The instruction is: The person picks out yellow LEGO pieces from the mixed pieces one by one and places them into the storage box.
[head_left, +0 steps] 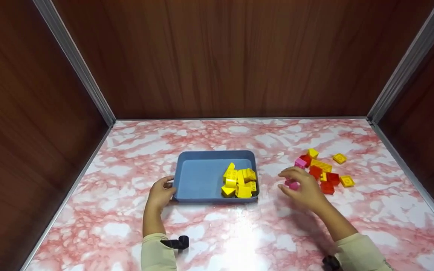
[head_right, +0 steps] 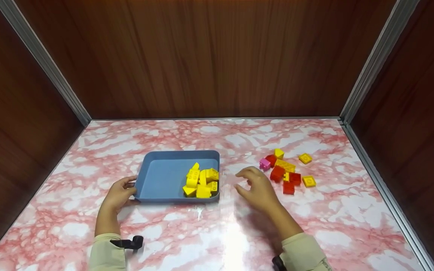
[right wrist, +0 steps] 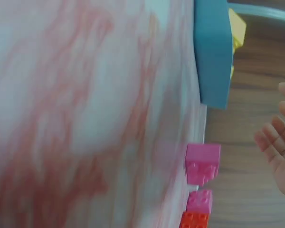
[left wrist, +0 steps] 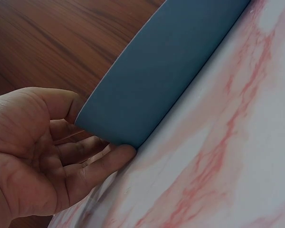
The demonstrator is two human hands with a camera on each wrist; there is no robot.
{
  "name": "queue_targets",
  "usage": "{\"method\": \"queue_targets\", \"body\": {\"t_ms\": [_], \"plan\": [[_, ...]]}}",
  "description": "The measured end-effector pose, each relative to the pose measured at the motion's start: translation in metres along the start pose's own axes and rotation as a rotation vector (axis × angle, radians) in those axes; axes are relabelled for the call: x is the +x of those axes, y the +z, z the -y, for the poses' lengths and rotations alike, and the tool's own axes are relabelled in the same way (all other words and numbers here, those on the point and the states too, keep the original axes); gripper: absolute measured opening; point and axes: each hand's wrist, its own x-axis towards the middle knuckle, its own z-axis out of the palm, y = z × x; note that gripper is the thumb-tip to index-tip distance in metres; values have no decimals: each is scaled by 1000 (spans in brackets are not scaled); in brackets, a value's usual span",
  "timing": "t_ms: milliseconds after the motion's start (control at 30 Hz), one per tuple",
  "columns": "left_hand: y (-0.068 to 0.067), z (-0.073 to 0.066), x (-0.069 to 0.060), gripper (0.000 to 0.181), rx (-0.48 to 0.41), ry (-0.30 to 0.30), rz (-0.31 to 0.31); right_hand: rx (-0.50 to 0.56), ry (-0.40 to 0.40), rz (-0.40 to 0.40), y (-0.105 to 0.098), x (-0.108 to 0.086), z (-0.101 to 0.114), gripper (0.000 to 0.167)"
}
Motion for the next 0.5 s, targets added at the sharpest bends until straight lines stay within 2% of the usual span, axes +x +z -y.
{"method": "queue_targets", "body": {"t_ms": [267,500], "plan": [[0,0,0,53,5,-3,7,7,25,-60,-19,-8,-17,25],[1,-1,0,51,-32,-8,16,-57,82,-93,-29,-15,-30,28]]}}
